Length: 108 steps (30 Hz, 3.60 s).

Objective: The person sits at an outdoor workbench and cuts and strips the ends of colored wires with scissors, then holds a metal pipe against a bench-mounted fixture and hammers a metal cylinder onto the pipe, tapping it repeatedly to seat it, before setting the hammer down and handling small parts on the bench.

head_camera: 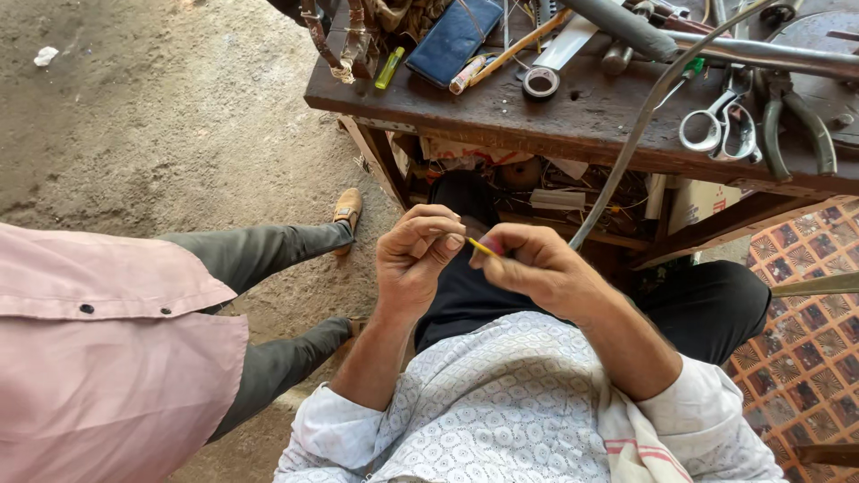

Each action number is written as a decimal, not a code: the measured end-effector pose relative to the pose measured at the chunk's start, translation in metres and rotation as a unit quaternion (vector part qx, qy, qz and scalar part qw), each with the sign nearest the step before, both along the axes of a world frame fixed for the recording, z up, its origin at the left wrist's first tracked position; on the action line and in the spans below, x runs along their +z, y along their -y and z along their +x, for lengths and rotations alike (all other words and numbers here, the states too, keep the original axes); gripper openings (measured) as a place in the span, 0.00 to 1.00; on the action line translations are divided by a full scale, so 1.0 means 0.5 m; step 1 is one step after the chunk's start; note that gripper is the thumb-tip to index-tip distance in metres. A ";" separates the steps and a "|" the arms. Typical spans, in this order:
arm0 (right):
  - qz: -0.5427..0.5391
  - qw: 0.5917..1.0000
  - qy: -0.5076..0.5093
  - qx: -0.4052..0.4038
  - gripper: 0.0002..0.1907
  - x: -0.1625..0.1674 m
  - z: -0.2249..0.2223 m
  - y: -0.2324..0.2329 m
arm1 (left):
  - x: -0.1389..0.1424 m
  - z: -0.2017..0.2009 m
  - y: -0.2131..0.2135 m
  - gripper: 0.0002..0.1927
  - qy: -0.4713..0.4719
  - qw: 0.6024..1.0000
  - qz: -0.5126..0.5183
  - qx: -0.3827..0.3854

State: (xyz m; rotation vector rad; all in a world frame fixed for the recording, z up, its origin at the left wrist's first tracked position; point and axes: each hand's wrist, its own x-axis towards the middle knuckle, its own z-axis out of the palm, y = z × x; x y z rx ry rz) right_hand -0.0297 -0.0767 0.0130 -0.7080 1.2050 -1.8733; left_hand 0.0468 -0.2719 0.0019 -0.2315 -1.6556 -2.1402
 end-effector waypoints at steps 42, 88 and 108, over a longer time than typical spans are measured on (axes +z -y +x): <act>0.110 0.662 -0.669 -0.320 0.14 0.066 0.015 -0.094 | 0.015 0.002 -0.102 0.14 0.245 0.940 0.155 -0.180; 0.093 0.788 -0.495 -0.355 0.06 0.041 0.006 -0.071 | 0.008 0.004 -0.114 0.09 0.166 0.976 0.094 -0.105; 0.100 0.889 -0.354 -0.272 0.03 0.028 0.028 -0.071 | 0.070 0.029 -0.057 0.08 -0.172 0.863 -0.453 0.143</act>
